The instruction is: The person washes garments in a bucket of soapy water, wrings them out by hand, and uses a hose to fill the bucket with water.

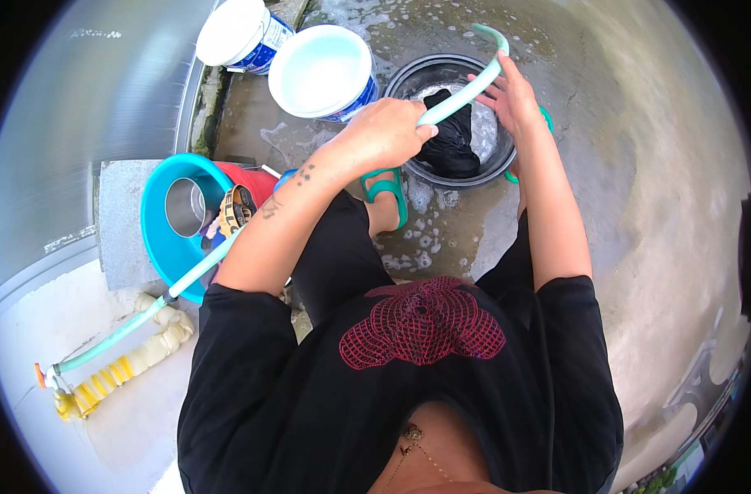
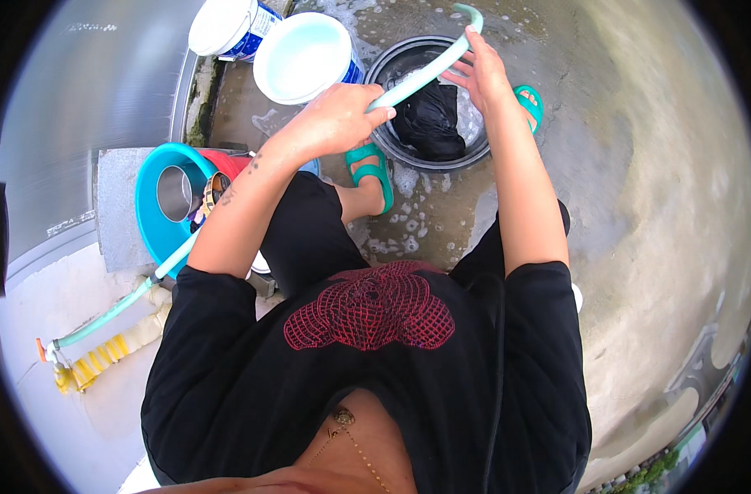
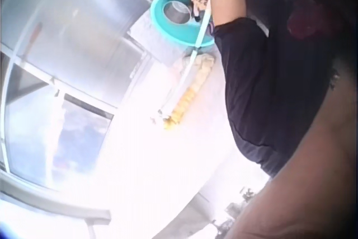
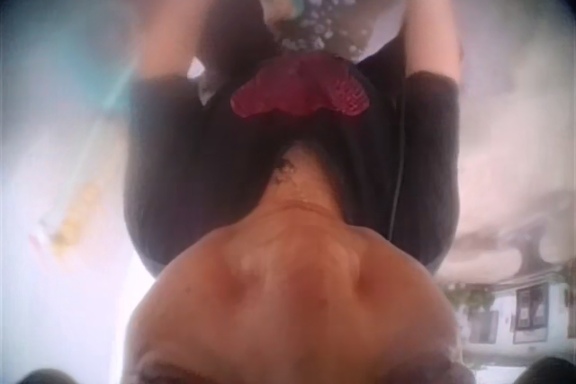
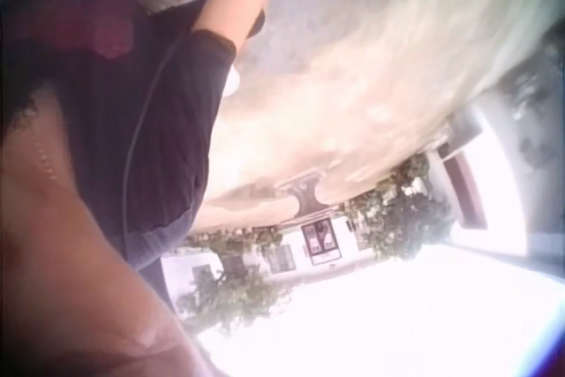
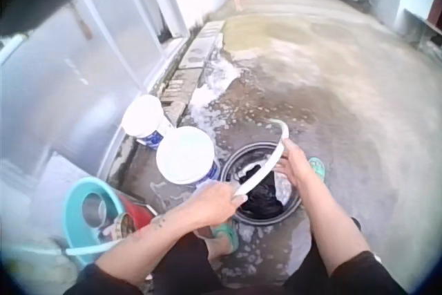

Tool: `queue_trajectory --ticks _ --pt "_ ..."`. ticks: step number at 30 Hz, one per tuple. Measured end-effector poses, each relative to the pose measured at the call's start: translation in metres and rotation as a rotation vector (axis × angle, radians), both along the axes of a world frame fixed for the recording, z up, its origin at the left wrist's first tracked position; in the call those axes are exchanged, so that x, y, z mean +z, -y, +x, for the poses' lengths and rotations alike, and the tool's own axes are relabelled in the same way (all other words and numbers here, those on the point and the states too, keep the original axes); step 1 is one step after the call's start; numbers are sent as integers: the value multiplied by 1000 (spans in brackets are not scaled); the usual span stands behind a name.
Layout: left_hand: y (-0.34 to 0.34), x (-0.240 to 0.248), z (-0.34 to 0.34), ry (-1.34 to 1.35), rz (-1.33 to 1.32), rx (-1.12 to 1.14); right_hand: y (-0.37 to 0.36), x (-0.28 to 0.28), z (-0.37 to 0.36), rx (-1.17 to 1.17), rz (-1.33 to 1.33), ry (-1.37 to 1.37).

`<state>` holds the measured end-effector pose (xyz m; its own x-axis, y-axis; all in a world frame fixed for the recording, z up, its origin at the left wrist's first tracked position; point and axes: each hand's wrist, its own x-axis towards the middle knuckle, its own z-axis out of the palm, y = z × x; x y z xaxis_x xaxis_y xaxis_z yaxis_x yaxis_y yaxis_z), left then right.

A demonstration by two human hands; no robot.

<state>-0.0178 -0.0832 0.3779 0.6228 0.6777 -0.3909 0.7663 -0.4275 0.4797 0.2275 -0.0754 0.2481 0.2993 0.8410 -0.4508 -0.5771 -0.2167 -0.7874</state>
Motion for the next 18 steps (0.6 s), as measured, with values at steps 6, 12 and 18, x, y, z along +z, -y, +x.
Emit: queue_trajectory --ticks 6,12,18 --pt "6 29 -47 167 110 -71 -46 -50 53 -109 -157 12" --pt "9 154 -222 24 592 436 -28 -62 2 153 -247 513" --pt "69 306 -442 -701 1482 820 -23 -117 47 235 -269 789"
